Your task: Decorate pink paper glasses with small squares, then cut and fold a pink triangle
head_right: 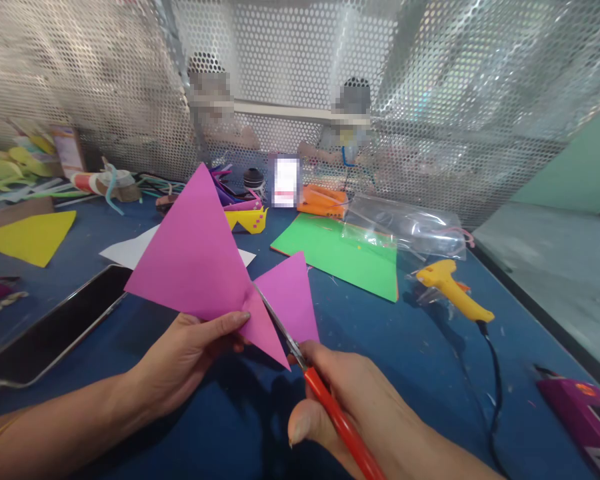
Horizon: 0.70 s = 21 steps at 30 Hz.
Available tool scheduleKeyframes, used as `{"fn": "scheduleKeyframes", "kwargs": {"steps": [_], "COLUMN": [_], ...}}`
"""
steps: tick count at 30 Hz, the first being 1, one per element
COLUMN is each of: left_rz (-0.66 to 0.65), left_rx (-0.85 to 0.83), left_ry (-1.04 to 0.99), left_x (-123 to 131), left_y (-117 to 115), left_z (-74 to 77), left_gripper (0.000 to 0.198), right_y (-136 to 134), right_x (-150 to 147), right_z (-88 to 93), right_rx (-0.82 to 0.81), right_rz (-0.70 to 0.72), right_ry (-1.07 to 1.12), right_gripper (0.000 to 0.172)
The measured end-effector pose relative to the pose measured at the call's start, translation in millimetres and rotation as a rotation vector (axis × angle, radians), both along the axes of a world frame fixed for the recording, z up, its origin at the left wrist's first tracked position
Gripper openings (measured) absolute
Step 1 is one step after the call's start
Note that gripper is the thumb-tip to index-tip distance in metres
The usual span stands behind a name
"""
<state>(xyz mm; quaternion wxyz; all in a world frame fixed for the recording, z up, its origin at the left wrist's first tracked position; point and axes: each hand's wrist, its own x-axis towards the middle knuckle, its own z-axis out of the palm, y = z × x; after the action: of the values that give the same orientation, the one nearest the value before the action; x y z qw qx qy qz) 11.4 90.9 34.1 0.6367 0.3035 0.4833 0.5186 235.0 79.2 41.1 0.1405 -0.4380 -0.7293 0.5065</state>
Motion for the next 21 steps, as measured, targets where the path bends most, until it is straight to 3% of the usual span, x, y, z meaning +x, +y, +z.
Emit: {"fn": "scheduleKeyframes", "kwargs": {"steps": [4,10,21], "left_rz": [-0.019,-0.032,-0.034], "left_rx": [0.007,0.003,0.002], "left_ry": [-0.004,0.001,0.015], "left_x": [0.8,0.8,0.6], "left_y": [-0.9,-1.2,-1.2], "left_z": [-3.0,-4.7,-5.1], "left_gripper": [0.016,0.013,0.012], "right_y": [-2.1,-3.9,-2.7], "right_x": [-0.5,-2.0,-9.8], "right_z": [-6.1,-15.2,-9.1], "right_rx": [-0.043,-0.116,-0.142], "right_rz": [-0.043,-0.092,-0.141], "right_ry": [0.028,0.032,0.053], "right_gripper": [0.070,0.052,0.043]}}
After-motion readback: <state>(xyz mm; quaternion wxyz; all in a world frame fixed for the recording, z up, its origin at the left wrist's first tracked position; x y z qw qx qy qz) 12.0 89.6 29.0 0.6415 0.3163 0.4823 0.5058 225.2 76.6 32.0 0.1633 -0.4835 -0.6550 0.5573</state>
